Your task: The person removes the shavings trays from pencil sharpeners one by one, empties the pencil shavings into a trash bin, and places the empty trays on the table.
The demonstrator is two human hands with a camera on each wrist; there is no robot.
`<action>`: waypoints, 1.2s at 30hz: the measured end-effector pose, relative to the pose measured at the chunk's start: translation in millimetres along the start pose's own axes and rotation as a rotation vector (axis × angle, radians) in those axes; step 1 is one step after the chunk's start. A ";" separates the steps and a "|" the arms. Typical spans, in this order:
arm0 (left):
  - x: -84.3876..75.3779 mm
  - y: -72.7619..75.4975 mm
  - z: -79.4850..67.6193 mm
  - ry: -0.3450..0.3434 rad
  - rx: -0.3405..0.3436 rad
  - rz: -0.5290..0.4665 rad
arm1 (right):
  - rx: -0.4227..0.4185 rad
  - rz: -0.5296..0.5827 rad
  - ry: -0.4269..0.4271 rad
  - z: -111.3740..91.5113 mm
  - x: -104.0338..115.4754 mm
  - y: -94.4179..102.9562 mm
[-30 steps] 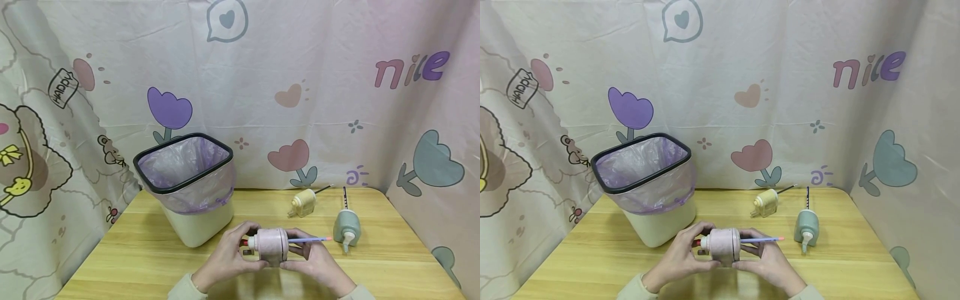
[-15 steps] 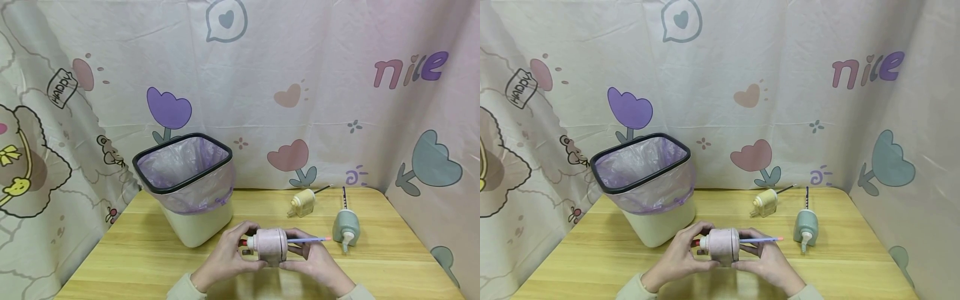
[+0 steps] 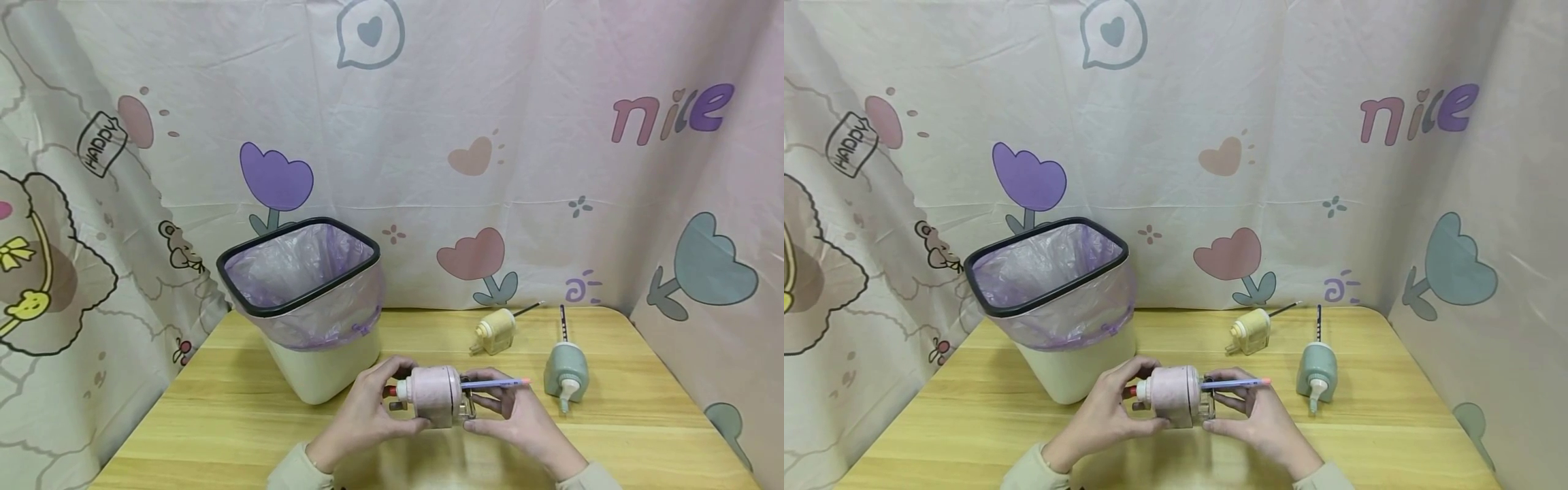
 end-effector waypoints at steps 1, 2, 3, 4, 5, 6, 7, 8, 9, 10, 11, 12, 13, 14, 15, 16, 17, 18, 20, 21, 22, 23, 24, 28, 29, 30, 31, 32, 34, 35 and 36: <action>0.3 -0.1 -0.1 0.002 0.002 0.002 | 0.001 -0.001 -0.001 0.1 -0.3 0.0; 0.8 -0.1 -0.3 0.005 0.004 0.006 | 0.002 -0.002 -0.002 0.2 -0.5 0.0; 1.2 0.0 -0.4 0.009 0.006 0.006 | 0.002 -0.002 -0.001 0.3 -0.8 0.0; 1.6 0.1 -0.5 0.013 0.006 0.008 | 0.003 -0.001 0.002 0.4 -0.8 0.0; 1.8 0.2 -0.6 0.017 0.007 0.006 | 0.004 -0.003 0.007 0.4 -1.0 0.3; 2.3 0.3 -0.7 0.021 0.008 0.006 | 0.005 -0.002 0.013 0.4 -1.0 0.5; 2.8 0.6 -1.0 0.025 0.008 0.008 | 0.007 -0.002 0.019 0.4 -0.9 0.7; 2.9 1.0 -1.2 0.028 0.008 0.010 | 0.010 -0.001 0.026 0.4 -0.8 0.9; 3.1 1.3 -1.2 0.030 0.007 0.010 | 0.014 0.001 0.034 0.4 -0.5 1.1; 3.6 1.4 -1.3 0.032 0.007 0.012 | 0.016 0.002 0.038 0.4 -0.3 1.5; 4.2 1.5 -1.5 0.031 0.007 0.015 | 0.017 0.003 0.041 0.5 -0.2 2.0; 4.9 1.5 -1.5 0.032 0.008 0.022 | 0.019 0.006 0.043 0.5 0.0 2.4; 5.1 1.4 -1.4 0.026 0.009 0.027 | 0.020 0.006 0.045 0.4 0.1 2.9; 5.4 1.4 -1.1 0.025 0.009 0.031 | 0.020 0.007 0.045 0.4 0.2 3.5; 5.8 1.2 -0.8 0.023 0.010 0.031 | 0.020 0.007 0.045 0.4 0.4 4.1; 5.7 1.2 -0.4 0.017 0.010 0.035 | 0.018 0.006 0.043 0.3 0.4 4.9; 5.5 1.3 0.0 0.012 0.011 0.038 | 0.018 0.006 0.043 0.3 0.4 5.5; 5.6 1.4 0.3 0.011 0.012 0.037 | 0.017 0.007 0.041 0.2 0.4 6.1; 6.1 2.1 0.7 0.016 0.010 0.038 | 0.015 0.007 0.033 0.3 -0.1 7.2; 6.2 2.6 0.8 0.018 0.009 0.035 | 0.014 0.007 0.030 0.4 -0.3 7.6; 6.3 3.3 0.8 0.021 0.008 0.037 | 0.013 0.008 0.025 0.5 -0.6 8.1; 6.6 3.9 0.7 0.028 0.007 0.037 | 0.012 0.009 0.020 0.6 -1.0 8.5; 7.0 4.5 0.6 0.034 0.005 0.035 | 0.011 0.009 0.016 0.7 -1.3 8.8; 7.0 6.2 0.4 0.040 0.004 0.028 | 0.005 0.004 0.004 1.0 -2.5 10.3; 7.0 6.4 0.3 0.041 0.004 0.026 | 0.002 0.000 0.000 1.0 -2.8 10.8; 7.1 6.6 0.3 0.042 0.004 0.024 | 0.000 -0.002 -0.003 1.0 -3.3 11.4; 7.4 6.9 0.2 0.046 0.004 0.020 | -0.003 -0.002 -0.005 1.0 -3.8 12.1; 7.7 7.1 0.1 0.051 0.003 0.018 | -0.006 -0.003 -0.008 0.9 -4.3 12.9; 8.8 7.5 -0.1 0.062 0.002 0.012 | -0.011 0.000 -0.012 0.9 -5.6 14.4; 9.4 7.7 -0.3 0.068 0.001 0.008 | -0.012 0.004 -0.013 0.8 -6.2 15.1; 10.1 7.7 -0.4 0.073 0.001 0.004 | -0.012 0.009 -0.015 0.8 -6.9 15.6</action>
Point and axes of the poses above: each hand's wrist, its own z-axis towards the middle knuckle, its own y-axis out of the back of the hand, x = y × z, the point moved 8 cm from there along z, towards the middle knuckle, and after that the axes turned 10 degrees about -y, right-handed, at the moved point
